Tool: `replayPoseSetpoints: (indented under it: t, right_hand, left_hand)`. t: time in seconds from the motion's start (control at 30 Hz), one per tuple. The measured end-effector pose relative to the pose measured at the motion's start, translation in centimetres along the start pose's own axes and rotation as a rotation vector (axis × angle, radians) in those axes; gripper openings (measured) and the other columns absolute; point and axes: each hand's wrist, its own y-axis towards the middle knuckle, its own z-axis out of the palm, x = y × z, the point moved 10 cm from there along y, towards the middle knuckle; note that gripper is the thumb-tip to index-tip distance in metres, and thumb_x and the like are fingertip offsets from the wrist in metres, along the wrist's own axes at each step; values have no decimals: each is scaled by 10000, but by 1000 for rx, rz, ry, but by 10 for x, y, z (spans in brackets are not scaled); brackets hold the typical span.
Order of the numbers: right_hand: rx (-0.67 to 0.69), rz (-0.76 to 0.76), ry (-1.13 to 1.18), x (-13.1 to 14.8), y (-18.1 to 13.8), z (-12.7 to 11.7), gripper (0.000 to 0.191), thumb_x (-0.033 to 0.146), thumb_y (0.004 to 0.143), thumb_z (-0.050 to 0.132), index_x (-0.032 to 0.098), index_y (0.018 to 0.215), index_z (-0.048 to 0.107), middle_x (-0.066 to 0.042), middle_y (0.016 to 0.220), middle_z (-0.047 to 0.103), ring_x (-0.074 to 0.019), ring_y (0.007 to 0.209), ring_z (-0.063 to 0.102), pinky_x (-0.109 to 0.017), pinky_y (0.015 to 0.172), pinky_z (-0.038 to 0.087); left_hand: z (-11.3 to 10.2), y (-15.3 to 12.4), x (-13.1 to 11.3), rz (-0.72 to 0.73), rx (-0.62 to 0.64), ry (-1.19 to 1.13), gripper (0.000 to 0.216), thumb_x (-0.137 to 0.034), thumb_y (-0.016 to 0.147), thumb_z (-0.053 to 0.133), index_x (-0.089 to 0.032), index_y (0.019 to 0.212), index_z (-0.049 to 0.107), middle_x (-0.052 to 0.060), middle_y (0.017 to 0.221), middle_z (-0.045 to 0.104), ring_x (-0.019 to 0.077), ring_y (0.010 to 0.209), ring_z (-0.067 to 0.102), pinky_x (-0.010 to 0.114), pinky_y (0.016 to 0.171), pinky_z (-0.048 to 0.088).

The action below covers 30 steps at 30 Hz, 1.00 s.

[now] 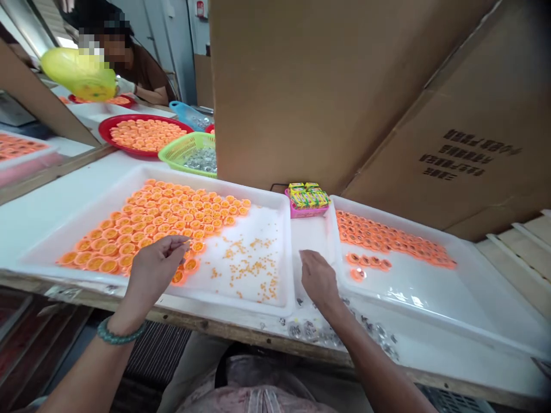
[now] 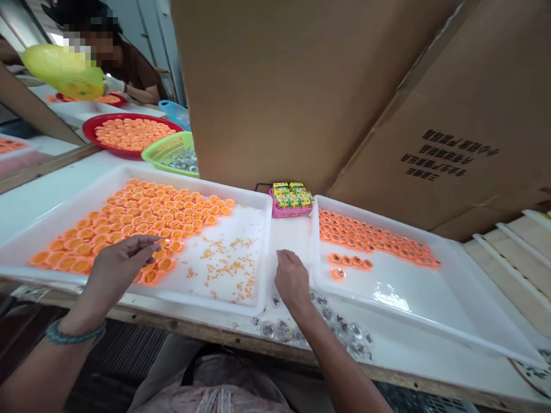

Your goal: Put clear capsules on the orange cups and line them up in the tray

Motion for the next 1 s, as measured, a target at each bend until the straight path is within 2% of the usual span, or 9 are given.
replayPoseSetpoints:
  t: [0.07, 0.1, 0.2, 0.27, 0.4, 0.57, 0.63, 0.77, 1.0]
  right_hand:
    - [-171, -49, 229, 27, 7, -28, 244, 139, 867, 430, 154, 1035, 607, -92, 1004, 643, -185, 924, 597, -303, 831, 474]
    - [-181, -110, 327, 46, 12, -33, 222, 162, 873, 439, 168, 1016, 609, -78, 976, 646, -174, 894, 601, -293, 809, 479]
    - [-14, -308, 444, 107, 35, -16, 174, 167, 865, 470, 181, 943, 625, -55, 922, 641, -151, 836, 599, -260, 759, 474]
    - [111, -317, 380, 125, 56, 12, 157, 165, 854, 492, 177, 924, 632, -47, 912, 635, -139, 791, 595, -248, 730, 463]
    - [225, -168, 168, 112, 110, 65, 192, 187, 861, 491, 177, 1006, 615, -57, 987, 618, -137, 795, 591, -256, 764, 444]
    - [285, -151, 56, 108, 157, 102, 359, 180, 816, 553, 188, 1175, 552, -101, 1133, 551, -199, 972, 559, -281, 817, 440]
    - [316, -156, 23, 110, 163, 113, 362, 191, 793, 589, 194, 1154, 569, -105, 1145, 536, -223, 1051, 517, -290, 840, 434]
    - [338, -167, -6, 108, 159, 121, 218, 223, 813, 570, 196, 1025, 612, -94, 1137, 526, -220, 1077, 490, -293, 850, 425]
    - [343, -195, 29, 105, 144, 115, 95, 190, 765, 587, 172, 858, 595, -59, 928, 615, -180, 851, 575, -280, 751, 434]
  left_hand:
    - [-11, -4, 0, 21, -94, -72, 302, -392, 715, 598, -191, 933, 653, 32, 793, 662, 155, 616, 590, 249, 572, 476]
    - [-15, -7, 1, 30, -138, -117, 300, -385, 722, 593, -186, 941, 648, 30, 795, 659, 144, 606, 579, 244, 580, 476]
    - [-17, -12, 6, 37, -225, -190, 311, -400, 739, 586, -188, 962, 635, 23, 798, 656, 128, 584, 561, 240, 593, 471]
    - [-13, -13, 11, 16, -221, -157, 324, -430, 746, 579, -202, 970, 634, 20, 800, 660, 141, 600, 575, 249, 601, 469]
    - [-5, -10, 18, -11, -137, -20, 335, -475, 761, 552, -232, 974, 639, 17, 794, 667, 189, 668, 617, 272, 609, 461]
    - [-2, -4, 20, -3, -83, 103, 317, -468, 782, 506, -250, 967, 643, 7, 818, 673, 200, 691, 615, 293, 641, 439]
    - [0, -4, 20, -10, -66, 121, 318, -470, 787, 494, -258, 973, 641, -1, 812, 671, 200, 711, 611, 297, 662, 425]
    - [0, -6, 16, -3, -64, 126, 321, -464, 789, 490, -259, 985, 640, -5, 804, 667, 200, 721, 600, 301, 681, 403]
    - [2, -4, 17, -15, -36, 93, 307, -457, 770, 519, -248, 954, 648, 8, 819, 674, 200, 691, 594, 302, 662, 410]
